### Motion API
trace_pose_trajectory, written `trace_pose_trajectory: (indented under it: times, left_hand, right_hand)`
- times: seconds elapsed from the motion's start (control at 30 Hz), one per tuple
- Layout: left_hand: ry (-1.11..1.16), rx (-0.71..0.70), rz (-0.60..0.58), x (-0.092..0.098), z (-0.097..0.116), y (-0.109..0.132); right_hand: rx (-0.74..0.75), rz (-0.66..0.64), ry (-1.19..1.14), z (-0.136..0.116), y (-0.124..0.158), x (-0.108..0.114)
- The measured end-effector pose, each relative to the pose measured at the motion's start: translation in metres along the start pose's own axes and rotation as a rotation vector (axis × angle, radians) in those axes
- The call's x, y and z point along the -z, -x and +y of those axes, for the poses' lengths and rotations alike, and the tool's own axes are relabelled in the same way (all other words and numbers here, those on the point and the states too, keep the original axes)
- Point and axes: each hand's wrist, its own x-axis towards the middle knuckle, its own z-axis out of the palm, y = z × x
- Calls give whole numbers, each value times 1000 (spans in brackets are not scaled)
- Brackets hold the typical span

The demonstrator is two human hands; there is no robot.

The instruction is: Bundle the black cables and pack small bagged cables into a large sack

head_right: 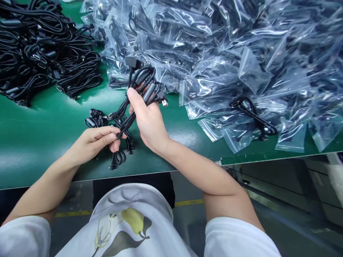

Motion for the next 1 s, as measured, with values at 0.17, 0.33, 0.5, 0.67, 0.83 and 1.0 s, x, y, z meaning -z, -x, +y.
trace_pose_trajectory:
  times: [0.17,0.33,0.5,0.67,0.83,1.0]
  left_hand:
    - [1,10,7,2,-2,0]
    - [16,8,-6,2,-3,0]
    - [99,41,-29,2,0,-1]
    - [98,50,-34,2,4,-1]
    - [-140,-70,212,9,6,0]
    - [-573,-34,544,23,4,0]
  right_hand:
    - [68,-19,37,0,7,1]
    - [61,0,10,-1,6,2]
    - [-33,-35,-103,0,2,1]
    - [-176,-124,-168,1,-5,1]
    - [-143,-268,-14,-13,-21,20]
    - [-26,-631,854,-23,-12,27]
